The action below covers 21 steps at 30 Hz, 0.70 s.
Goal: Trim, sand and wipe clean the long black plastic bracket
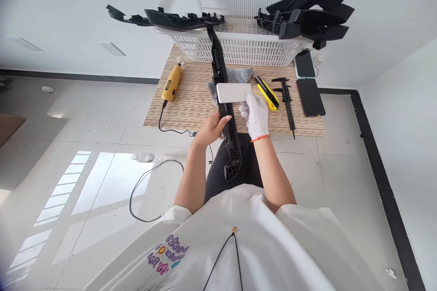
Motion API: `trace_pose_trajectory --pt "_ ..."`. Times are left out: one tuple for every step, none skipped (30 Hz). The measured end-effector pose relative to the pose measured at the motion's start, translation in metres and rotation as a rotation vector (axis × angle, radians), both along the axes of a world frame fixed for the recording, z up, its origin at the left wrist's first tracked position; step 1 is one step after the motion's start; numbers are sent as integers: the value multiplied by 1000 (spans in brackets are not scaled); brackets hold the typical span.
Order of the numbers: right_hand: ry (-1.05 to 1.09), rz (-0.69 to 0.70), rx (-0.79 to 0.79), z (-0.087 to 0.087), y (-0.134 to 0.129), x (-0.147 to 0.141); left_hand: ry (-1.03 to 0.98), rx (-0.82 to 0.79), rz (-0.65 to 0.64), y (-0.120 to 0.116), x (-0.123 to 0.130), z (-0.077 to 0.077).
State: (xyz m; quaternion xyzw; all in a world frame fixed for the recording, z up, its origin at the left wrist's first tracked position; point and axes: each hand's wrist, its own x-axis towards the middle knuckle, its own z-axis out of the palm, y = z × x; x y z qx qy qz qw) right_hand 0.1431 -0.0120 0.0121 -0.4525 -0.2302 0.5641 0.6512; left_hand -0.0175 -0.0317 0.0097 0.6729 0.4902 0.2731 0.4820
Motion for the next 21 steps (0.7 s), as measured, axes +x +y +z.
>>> trace_pose_trajectory --pt "11 -16 6 0 0 0 -4 2 -5 0 0 0" --pt "-8 -11 3 0 1 0 -8 4 -6 0 0 0" --pt "-42 10 -8 -1 1 0 -10 3 -4 0 0 0" --pt "-69 36 -20 -1 0 0 -10 1 1 0 0 0" --pt "-78 45 -25 -1 0 0 -9 -1 6 0 0 0" --pt "-66 32 -22 -2 0 0 -5 -2 5 0 0 1" --pt "-46 6 -16 -2 0 1 -4 -2 0 -1 0 1" --pt "-34 -18 -10 -3 0 1 -4 -2 -3 -1 0 1" --pt "-40 -32 -10 -3 0 1 -5 -1 -5 -1 0 1" --pt "-57 -25 -14 -4 1 1 -5 0 -6 -1 1 1" --pt "-74 -1 -19 -4 1 2 -5 0 -4 -1 1 1" --pt "-76 27 -19 -4 2 2 -4 0 -1 -1 1 1" --pt "-58 39 -8 -4 2 3 -4 -1 1 -1 1 1" --pt "-24 33 9 -4 2 3 -6 -2 -1 -1 1 0" --pt "9 23 27 -4 3 4 -10 -2 -3 -1 1 0" --pt "25 18 37 -4 3 4 -13 -2 -2 -1 1 0" --pt "20 17 36 -4 3 5 -12 -3 -1 0 1 0" --pt "2 28 25 -3 3 5 -9 -3 1 0 1 0" --pt "-18 44 15 -3 2 5 -3 -3 1 0 1 0" --pt "-24 47 15 -3 2 6 2 1 2 0 1 0" --pt "-12 30 27 -3 2 6 6 5 1 0 1 0"
